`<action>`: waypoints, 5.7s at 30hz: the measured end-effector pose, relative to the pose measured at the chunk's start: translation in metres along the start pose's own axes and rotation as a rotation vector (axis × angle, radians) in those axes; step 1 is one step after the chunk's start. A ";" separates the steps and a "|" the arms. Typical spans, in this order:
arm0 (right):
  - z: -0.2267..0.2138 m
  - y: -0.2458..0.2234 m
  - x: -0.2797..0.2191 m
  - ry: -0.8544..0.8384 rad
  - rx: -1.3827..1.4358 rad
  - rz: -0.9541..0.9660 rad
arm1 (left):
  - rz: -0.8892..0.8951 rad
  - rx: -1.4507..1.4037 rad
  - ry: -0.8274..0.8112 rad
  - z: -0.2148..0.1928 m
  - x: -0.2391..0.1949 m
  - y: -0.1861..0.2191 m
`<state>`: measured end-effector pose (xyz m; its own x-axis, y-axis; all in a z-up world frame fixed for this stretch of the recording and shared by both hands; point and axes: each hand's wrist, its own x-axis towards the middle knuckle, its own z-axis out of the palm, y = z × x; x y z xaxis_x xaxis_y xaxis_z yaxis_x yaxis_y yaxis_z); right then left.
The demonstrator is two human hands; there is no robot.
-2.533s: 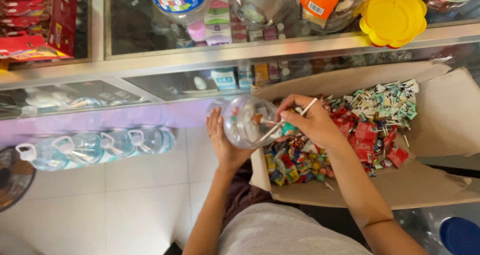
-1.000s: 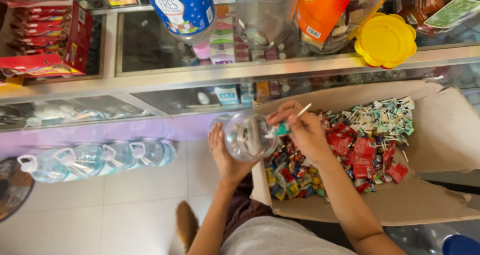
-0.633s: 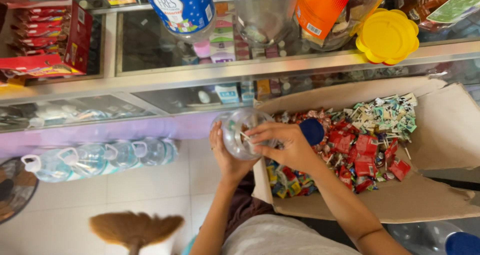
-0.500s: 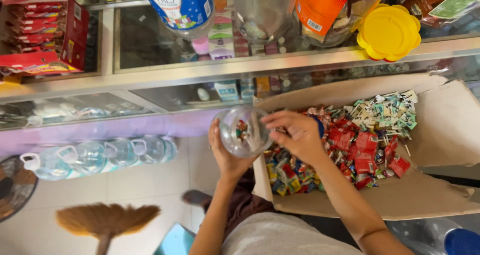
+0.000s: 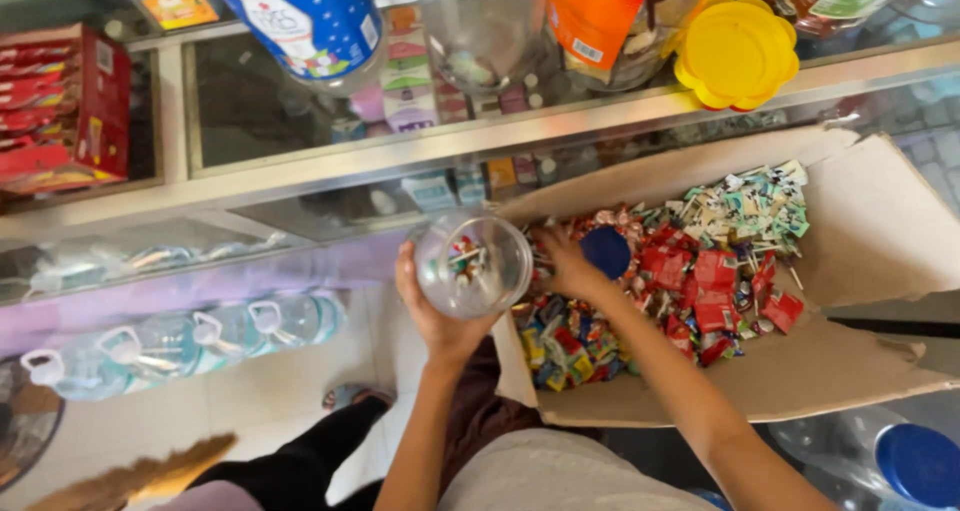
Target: The person fills clear plastic jars with various candies from a large cardboard box. They use their hands to scoop and place wrapped candies and lollipops into the jars, then secure the lids. The filled jars are placed on a glass display counter.
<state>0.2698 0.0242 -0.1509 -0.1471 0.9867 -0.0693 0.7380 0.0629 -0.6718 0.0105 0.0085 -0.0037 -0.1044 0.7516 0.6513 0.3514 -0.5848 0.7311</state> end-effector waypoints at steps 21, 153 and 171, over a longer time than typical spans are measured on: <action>0.037 -0.038 -0.008 0.109 -0.056 0.353 | 0.013 -0.005 -0.198 -0.001 0.062 -0.032; -0.142 -0.233 -0.020 0.800 1.125 -0.276 | 0.073 -0.105 -0.782 -0.011 0.146 0.006; -0.138 -0.253 -0.022 0.617 0.519 -0.014 | 0.099 -0.113 -0.750 -0.010 0.145 0.000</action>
<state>0.1777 0.0069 0.1225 0.3477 0.9011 0.2592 0.3162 0.1476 -0.9371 -0.0142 0.1139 0.0928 0.5966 0.6766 0.4316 0.2250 -0.6572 0.7193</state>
